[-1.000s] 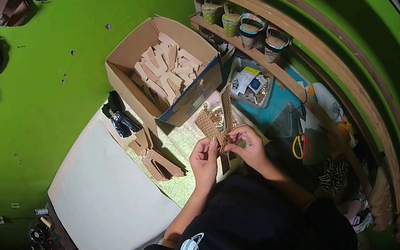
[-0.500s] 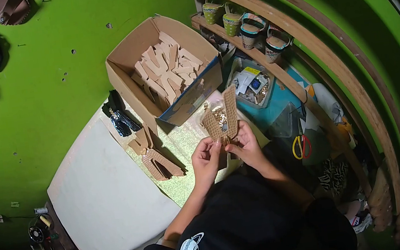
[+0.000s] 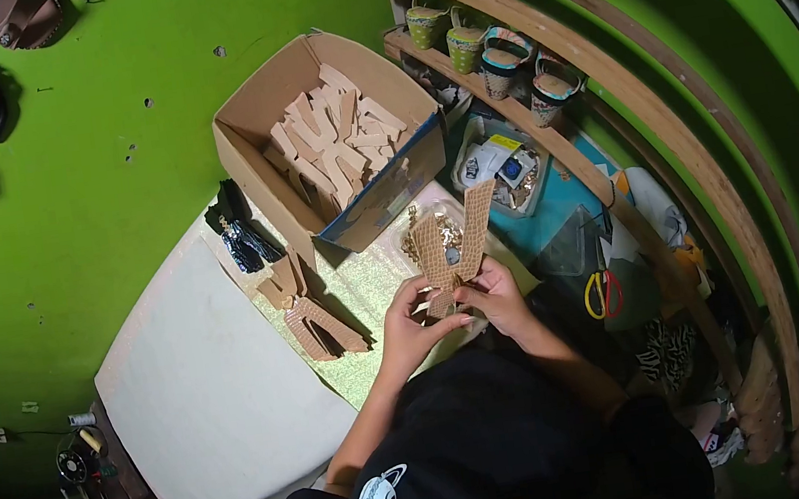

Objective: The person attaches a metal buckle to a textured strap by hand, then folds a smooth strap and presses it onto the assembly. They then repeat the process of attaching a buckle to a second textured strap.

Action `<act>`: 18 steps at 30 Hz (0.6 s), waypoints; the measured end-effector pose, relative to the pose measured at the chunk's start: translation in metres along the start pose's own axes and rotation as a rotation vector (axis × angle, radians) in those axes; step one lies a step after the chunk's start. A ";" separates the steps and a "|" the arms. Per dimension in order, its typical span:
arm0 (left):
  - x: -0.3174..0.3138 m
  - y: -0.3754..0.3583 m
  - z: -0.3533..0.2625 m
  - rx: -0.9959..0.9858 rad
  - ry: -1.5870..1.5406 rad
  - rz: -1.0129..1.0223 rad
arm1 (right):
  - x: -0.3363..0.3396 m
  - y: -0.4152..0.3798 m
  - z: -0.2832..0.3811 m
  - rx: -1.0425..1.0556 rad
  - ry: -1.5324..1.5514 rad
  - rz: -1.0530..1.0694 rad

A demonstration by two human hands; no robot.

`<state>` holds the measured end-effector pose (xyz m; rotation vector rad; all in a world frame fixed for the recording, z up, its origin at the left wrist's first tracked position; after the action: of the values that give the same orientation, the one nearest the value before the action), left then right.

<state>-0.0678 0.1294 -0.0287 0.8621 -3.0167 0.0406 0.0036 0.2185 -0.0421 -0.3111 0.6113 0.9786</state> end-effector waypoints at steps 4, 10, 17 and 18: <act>0.001 -0.002 -0.001 -0.015 0.088 -0.077 | -0.003 -0.003 0.001 0.028 -0.026 0.042; 0.005 -0.003 -0.010 -0.069 0.161 -0.108 | 0.000 -0.004 -0.001 -0.040 0.002 0.119; 0.008 -0.004 -0.009 -0.024 0.163 -0.105 | -0.005 -0.004 -0.007 -0.151 -0.082 0.211; 0.009 -0.004 -0.004 -0.005 0.175 -0.084 | -0.003 -0.004 -0.010 -0.182 -0.066 0.197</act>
<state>-0.0736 0.1216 -0.0241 0.9306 -2.8156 0.1031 0.0027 0.2090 -0.0481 -0.3832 0.5003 1.2327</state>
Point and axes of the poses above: each hand's wrist, its own y-axis towards the middle knuckle, its own x-axis out of the back of the hand, z = x × y, the point moved 8 cm from there along y, towards the middle knuckle, and after that the axes turned 6 degrees about y, right-handed, at the moved point
